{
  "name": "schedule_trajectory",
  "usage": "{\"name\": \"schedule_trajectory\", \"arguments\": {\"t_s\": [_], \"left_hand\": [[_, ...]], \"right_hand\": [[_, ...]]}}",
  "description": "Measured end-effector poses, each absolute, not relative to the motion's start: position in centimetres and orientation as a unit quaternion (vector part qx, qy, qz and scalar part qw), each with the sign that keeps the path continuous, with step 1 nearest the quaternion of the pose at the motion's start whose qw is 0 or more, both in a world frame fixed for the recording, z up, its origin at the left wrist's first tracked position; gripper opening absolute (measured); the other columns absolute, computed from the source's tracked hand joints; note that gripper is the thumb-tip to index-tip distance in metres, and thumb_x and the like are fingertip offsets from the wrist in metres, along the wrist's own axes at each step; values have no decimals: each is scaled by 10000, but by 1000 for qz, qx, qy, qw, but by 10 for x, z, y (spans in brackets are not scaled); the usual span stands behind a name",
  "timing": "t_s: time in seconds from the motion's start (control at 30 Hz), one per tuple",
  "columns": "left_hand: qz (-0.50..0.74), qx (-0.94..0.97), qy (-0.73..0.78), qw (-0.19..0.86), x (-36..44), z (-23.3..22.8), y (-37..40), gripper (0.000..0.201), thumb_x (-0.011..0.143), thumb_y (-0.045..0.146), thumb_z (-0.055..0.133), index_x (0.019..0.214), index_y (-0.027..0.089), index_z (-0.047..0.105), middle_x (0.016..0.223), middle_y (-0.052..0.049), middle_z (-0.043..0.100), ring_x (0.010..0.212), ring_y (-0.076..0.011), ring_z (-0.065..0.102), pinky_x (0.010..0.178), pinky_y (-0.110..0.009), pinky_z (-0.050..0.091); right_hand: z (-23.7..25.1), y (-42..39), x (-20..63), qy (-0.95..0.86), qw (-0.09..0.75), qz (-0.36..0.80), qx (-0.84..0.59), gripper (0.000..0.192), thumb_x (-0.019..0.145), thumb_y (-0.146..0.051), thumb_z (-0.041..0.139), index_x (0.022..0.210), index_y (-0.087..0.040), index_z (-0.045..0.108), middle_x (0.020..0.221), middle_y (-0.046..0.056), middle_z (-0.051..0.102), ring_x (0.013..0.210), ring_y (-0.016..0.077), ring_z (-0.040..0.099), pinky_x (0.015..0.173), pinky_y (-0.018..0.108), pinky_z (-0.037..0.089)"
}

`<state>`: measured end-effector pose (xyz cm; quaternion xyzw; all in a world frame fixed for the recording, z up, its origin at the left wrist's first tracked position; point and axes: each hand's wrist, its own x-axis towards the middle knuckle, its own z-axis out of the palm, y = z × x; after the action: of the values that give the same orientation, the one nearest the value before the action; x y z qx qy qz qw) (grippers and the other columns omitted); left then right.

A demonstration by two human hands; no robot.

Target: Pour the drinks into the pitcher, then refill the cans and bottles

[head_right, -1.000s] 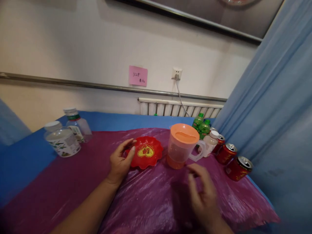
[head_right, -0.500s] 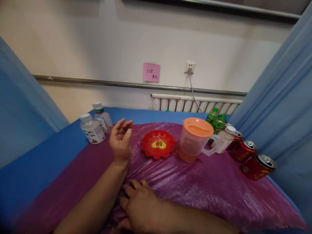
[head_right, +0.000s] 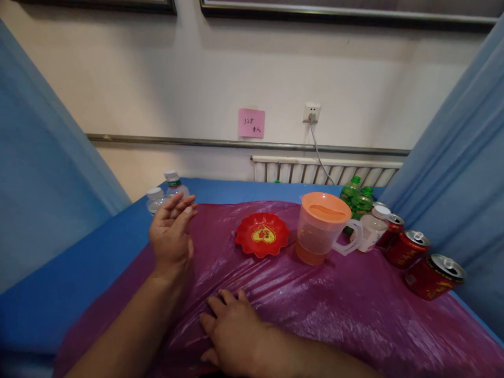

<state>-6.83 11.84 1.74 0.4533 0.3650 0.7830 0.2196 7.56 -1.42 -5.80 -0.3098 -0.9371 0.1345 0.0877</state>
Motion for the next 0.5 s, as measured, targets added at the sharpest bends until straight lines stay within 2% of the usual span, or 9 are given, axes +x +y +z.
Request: {"name": "schedule_trajectory", "arguments": {"t_s": [0.1, 0.2, 0.27, 0.33, 0.5], "left_hand": [[770, 436, 452, 114, -108, 3, 123, 509, 754, 280, 766, 1231, 176, 623, 1165, -96, 703, 1096, -219, 689, 1020, -401, 534], [699, 374, 608, 24, -151, -10, 138, 705, 726, 270, 784, 1367, 171, 509, 1377, -127, 596, 1267, -275, 599, 1101, -434, 473], [601, 349, 719, 11, -174, -14, 150, 819, 732, 302, 792, 1443, 145, 416, 1492, -171, 504, 1365, -299, 523, 1146, -431, 428], [551, 342, 761, 15, -189, -17, 162, 869, 719, 341, 811, 1453, 123, 399, 1519, -207, 475, 1412, -337, 476, 1178, -461, 385], [491, 342, 800, 31, -200, -25, 182, 869, 628, 443, 859, 1354, 123, 505, 1428, -247, 566, 1356, -452, 513, 1110, -584, 406]], "right_hand": [[-54, -12, 77, -923, 96, 194, -317, 644, 890, -469, 707, 1434, -177, 525, 1483, 165, 558, 1331, 400, 513, 1042, 656, 466], [-49, -10, 80, -903, 106, 256, -330, 759, 888, -440, 704, 1536, -179, 406, 1495, 164, 551, 1349, 381, 508, 1093, 653, 419], [-46, -10, 82, -891, 123, 282, -333, 754, 897, -430, 694, 1545, -184, 398, 1525, 157, 524, 1367, 360, 503, 1134, 618, 393], [-45, -12, 84, -883, 151, 292, -335, 699, 918, -421, 676, 1532, -199, 428, 1559, 136, 490, 1401, 336, 479, 1171, 573, 368], [-50, -18, 96, -878, 161, 302, -335, 637, 934, -433, 662, 1507, -222, 480, 1613, 121, 420, 1433, 325, 449, 1191, 516, 362]]}}
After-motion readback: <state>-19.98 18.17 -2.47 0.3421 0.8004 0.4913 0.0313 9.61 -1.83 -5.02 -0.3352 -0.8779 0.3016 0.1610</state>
